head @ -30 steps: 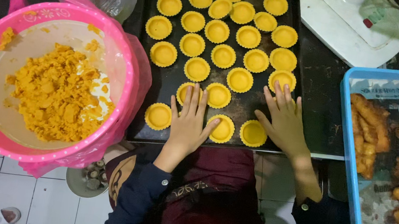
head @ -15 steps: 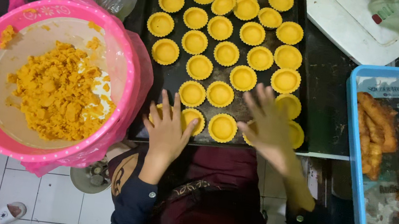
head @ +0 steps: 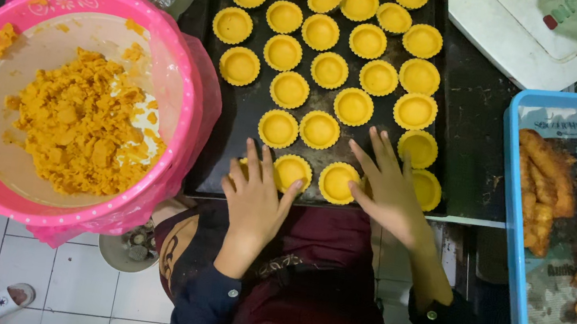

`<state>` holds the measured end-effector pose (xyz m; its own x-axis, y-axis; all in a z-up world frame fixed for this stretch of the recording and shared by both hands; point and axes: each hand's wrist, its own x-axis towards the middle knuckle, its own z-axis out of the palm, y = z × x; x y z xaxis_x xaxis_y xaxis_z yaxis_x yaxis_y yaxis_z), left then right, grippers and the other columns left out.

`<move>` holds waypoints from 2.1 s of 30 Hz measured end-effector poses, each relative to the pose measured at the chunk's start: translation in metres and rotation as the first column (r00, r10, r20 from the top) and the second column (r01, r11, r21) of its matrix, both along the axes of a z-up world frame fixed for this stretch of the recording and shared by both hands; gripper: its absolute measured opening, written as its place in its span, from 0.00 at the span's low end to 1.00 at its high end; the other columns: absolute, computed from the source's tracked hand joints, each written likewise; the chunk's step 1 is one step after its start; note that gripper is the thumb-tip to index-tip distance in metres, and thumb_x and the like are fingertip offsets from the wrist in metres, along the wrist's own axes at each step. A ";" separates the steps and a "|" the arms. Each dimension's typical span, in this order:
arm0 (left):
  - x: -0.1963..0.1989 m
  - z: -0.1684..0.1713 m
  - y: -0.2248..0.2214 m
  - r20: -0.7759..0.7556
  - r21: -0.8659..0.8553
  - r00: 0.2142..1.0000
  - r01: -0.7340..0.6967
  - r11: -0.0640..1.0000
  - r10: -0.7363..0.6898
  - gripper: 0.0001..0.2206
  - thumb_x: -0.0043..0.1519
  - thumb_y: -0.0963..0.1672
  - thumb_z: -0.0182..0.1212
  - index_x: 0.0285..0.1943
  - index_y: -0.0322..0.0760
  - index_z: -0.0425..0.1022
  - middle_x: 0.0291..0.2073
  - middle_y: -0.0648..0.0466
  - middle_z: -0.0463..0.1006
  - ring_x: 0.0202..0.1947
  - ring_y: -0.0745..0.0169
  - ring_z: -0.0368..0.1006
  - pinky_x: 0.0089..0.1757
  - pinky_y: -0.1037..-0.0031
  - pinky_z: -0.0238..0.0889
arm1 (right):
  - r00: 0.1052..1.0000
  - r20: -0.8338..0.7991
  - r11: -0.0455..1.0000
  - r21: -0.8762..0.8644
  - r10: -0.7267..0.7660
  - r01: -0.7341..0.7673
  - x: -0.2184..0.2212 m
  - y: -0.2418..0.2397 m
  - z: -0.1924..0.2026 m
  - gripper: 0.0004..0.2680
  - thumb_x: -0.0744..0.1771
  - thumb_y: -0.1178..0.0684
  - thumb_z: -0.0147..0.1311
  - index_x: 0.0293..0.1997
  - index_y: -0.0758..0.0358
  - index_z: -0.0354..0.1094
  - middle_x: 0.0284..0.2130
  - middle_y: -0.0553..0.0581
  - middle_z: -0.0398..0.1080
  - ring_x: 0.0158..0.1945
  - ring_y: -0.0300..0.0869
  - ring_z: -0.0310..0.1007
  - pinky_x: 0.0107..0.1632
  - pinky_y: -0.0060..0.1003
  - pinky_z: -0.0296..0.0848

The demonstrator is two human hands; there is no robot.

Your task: The person organizes empty yellow pastry molds on a black tray by hand and then fills them one at a time with dough from a pink bucket.

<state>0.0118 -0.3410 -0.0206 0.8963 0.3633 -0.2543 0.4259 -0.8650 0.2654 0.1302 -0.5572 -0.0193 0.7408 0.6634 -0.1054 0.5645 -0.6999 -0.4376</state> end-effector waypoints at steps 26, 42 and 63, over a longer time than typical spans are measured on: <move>-0.025 0.055 -0.028 0.037 -0.273 0.926 0.370 0.888 -0.375 0.40 0.67 0.61 0.39 0.79 0.32 0.43 0.76 0.30 0.37 0.75 0.25 0.27 0.61 0.26 0.15 | 0.996 0.063 0.995 0.089 -0.058 0.052 -0.005 0.009 -0.002 0.23 0.70 0.32 0.38 0.74 0.47 0.53 0.76 0.59 0.42 0.79 0.52 0.34 0.71 0.64 0.31; -0.032 0.046 -0.023 -0.172 -0.155 0.941 0.268 0.951 -0.293 0.34 0.66 0.63 0.30 0.80 0.55 0.46 0.72 0.24 0.44 0.76 0.31 0.33 0.59 0.25 0.11 | 0.998 -0.028 0.979 0.195 -0.050 0.054 -0.009 0.034 0.018 0.23 0.70 0.38 0.45 0.74 0.53 0.53 0.73 0.65 0.48 0.77 0.56 0.39 0.69 0.71 0.30; -0.141 0.035 0.050 0.244 -0.200 0.959 -0.096 0.975 0.145 0.31 0.64 0.53 0.52 0.77 0.45 0.53 0.78 0.33 0.35 0.77 0.33 0.30 0.64 0.41 0.35 | 0.802 0.055 0.785 0.176 0.594 -0.594 -0.080 0.176 0.012 0.22 0.69 0.36 0.44 0.71 0.49 0.55 0.63 0.57 0.66 0.69 0.47 0.61 0.71 0.64 0.41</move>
<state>-0.1290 -0.2905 0.0142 0.8924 0.4411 -0.0954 0.4208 -0.7371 0.5287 0.0503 -0.3813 -0.0077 0.1939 0.9795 0.0540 0.8417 -0.1378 -0.5221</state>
